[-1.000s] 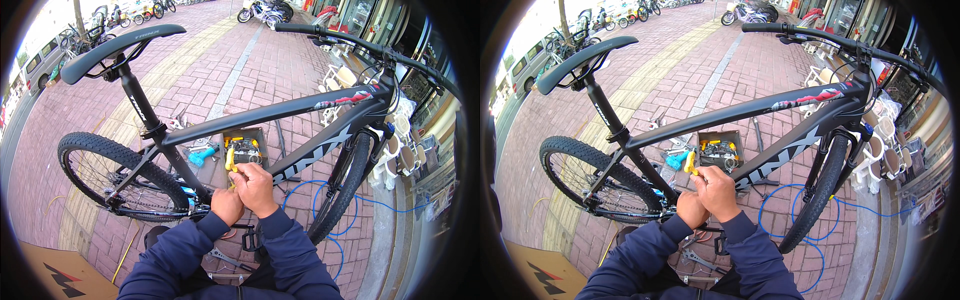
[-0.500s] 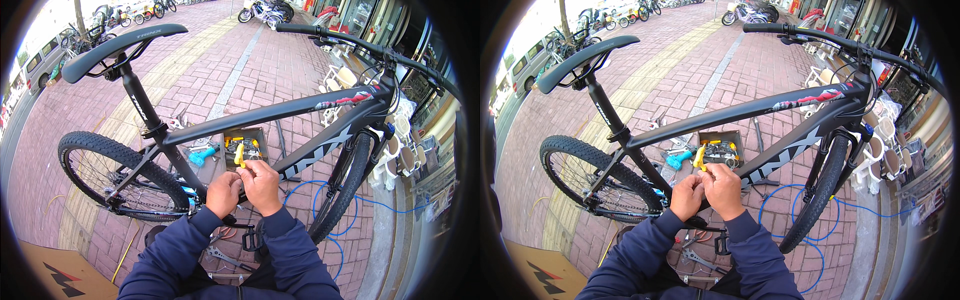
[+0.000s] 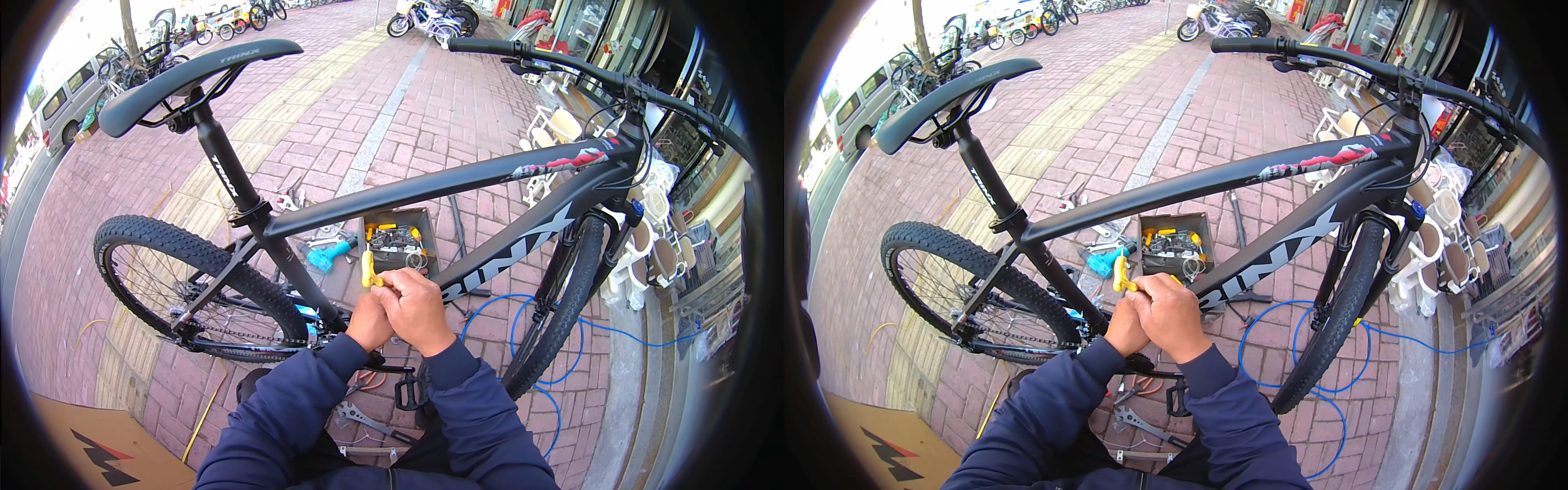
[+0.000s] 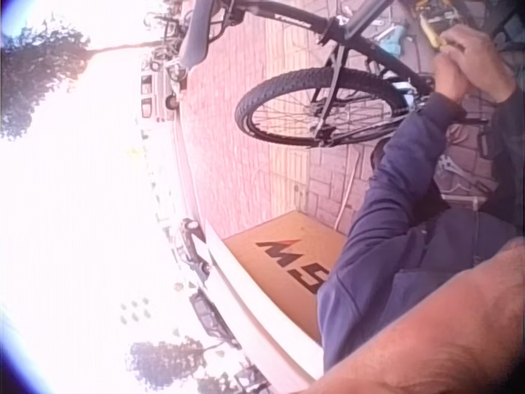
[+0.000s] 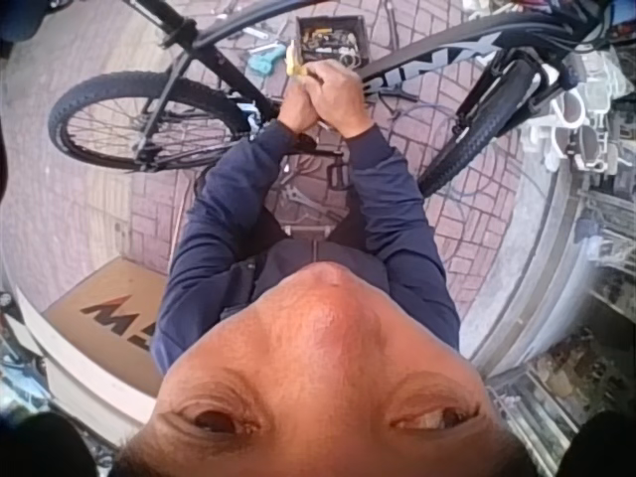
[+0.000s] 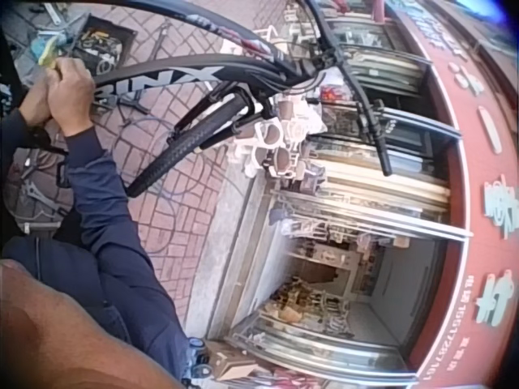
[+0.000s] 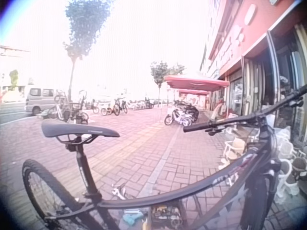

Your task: The person uses a yellow-handled tool to work on the bicycle's crankset area, then retrieves a small blue package and a white cable from a cardboard box. They attach the cable to the seat post and secure it with a zip tie.

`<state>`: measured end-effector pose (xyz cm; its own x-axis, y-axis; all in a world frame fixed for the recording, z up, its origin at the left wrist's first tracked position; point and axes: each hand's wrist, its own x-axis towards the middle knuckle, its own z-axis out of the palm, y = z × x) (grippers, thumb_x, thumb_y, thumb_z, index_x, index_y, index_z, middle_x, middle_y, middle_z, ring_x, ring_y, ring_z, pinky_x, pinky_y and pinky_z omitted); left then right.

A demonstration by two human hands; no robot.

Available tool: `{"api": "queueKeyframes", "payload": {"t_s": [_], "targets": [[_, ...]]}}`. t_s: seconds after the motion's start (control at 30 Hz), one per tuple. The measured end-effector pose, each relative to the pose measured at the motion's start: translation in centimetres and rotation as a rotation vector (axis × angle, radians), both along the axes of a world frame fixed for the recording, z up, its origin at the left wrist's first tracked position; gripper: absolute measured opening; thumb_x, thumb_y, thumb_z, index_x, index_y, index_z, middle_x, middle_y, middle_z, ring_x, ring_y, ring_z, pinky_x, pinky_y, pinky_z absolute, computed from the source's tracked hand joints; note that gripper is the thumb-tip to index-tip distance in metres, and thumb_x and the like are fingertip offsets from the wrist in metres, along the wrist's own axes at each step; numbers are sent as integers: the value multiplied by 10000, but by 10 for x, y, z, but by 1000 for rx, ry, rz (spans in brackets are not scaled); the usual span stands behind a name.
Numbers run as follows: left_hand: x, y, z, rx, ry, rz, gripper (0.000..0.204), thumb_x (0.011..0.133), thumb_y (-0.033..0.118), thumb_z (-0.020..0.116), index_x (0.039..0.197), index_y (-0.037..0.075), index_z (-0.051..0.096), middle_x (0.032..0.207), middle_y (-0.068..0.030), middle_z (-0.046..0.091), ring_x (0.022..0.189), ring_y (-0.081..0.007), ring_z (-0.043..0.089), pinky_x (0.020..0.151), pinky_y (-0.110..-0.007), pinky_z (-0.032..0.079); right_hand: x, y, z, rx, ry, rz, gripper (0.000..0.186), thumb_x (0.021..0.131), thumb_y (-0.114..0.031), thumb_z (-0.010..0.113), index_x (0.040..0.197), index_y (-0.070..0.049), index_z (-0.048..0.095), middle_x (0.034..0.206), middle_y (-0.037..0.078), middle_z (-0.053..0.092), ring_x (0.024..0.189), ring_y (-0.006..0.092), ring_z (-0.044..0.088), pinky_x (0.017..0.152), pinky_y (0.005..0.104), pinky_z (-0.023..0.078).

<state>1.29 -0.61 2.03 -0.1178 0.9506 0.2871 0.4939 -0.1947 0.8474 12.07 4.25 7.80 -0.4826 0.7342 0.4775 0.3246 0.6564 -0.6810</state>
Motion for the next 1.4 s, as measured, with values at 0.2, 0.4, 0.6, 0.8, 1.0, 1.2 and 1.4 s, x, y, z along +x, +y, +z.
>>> {"api": "queueKeyframes", "payload": {"t_s": [0.2, 0.4, 0.6, 0.8, 1.0, 1.2, 1.4], "targets": [[7, 7, 1, 49, -51, 74, 170, 841, 115, 662, 986, 29, 683, 906, -213, 700, 882, -412, 678, 731, -444, 541, 4, 2, 5, 17, -4, -16, 157, 815, -109, 740, 958, -52, 707, 915, 112, 695, 810, 321, 684, 714, 398, 549], [8, 9, -3, 70, -75, 79, 142, 839, 114, 668, 949, 27, 691, 872, -203, 702, 862, -393, 692, 720, -418, 541, 6, 2, 6, 70, 44, 1, 170, 803, -85, 737, 966, -48, 710, 920, 112, 696, 806, 318, 687, 710, 393, 552], [9, 11, -7, 96, -66, 86, 156, 852, 112, 666, 976, 24, 702, 887, -175, 722, 878, -349, 714, 727, -398, 548, 4, 2, 3, 70, 10, 7, 165, 803, -87, 734, 962, -48, 711, 918, 108, 693, 820, 313, 684, 727, 392, 553], [10, 5, -1, 45, -18, 107, 159, 857, 121, 666, 982, 32, 705, 899, -169, 726, 886, -340, 717, 722, -399, 550, 3, 1, 2, 55, 6, 14, 162, 807, -102, 737, 959, -51, 711, 915, 103, 693, 828, 311, 681, 731, 394, 549], [9, 4, 0, 68, 36, 114, 158, 850, 150, 665, 967, 53, 708, 890, -164, 723, 860, -352, 707, 700, -416, 549, 1, 2, 1, 62, 5, 16, 150, 812, -118, 743, 944, -56, 709, 909, 97, 694, 820, 311, 679, 720, 394, 545], [9, 6, -7, 51, 116, 129, 141, 837, 168, 668, 931, 71, 706, 847, -166, 712, 810, -377, 692, 668, -443, 543, 1, 2, 0, 49, 12, 22, 143, 818, -117, 740, 943, -55, 709, 904, 98, 693, 815, 314, 678, 718, 394, 544], [9, 5, -8, 51, 97, 143, 146, 829, 179, 674, 922, 71, 707, 838, -166, 708, 804, -382, 688, 671, -452, 541, 2, 2, -1, 39, -7, 26, 144, 825, -120, 737, 950, -56, 706, 911, 100, 693, 819, 317, 678, 724, 396, 545]]}}
